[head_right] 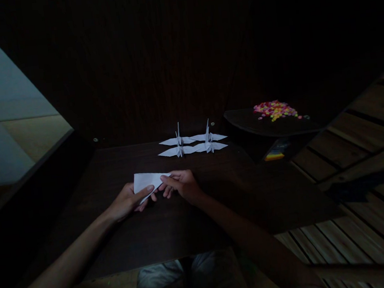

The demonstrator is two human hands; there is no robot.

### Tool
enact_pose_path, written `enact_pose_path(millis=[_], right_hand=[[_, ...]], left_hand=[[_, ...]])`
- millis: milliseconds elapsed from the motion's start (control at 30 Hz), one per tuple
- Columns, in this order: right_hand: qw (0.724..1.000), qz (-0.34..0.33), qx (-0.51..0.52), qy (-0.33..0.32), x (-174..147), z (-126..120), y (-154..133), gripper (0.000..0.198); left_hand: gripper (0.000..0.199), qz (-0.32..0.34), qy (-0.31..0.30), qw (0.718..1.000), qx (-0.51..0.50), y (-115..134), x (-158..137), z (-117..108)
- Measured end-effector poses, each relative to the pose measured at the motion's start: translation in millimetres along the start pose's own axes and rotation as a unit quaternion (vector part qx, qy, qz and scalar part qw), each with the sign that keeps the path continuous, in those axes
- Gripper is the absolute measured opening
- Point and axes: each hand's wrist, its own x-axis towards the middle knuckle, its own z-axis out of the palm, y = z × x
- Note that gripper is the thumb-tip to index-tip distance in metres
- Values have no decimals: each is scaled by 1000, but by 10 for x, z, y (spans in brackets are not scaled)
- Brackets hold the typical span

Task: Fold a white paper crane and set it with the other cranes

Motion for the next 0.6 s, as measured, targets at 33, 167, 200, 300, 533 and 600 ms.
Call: enact_pose_path(millis=[33, 167, 200, 300, 533, 600], right_hand=[[1000, -3, -5, 3, -2, 5, -3, 34], [1000, -18, -14, 11, -25, 26, -18, 34], [1000, -21, -14, 11, -33, 30, -22, 33], [999, -30, -17, 10, -46, 33, -35, 32], [999, -16, 13, 48, -16, 10, -8, 32], [998, -9, 24, 58, -11, 15, 0, 33]], left_hand=[[44, 3, 2, 1000, 0, 4, 0, 11], [39, 15, 12, 1000, 4, 24, -1, 41], [38, 19, 17, 1000, 6, 27, 0, 44], [36, 32, 41, 999, 16, 25, 4, 46], [36, 74, 134, 985, 84, -25, 12, 54], [36, 88, 151, 978, 110, -30, 8, 56]])
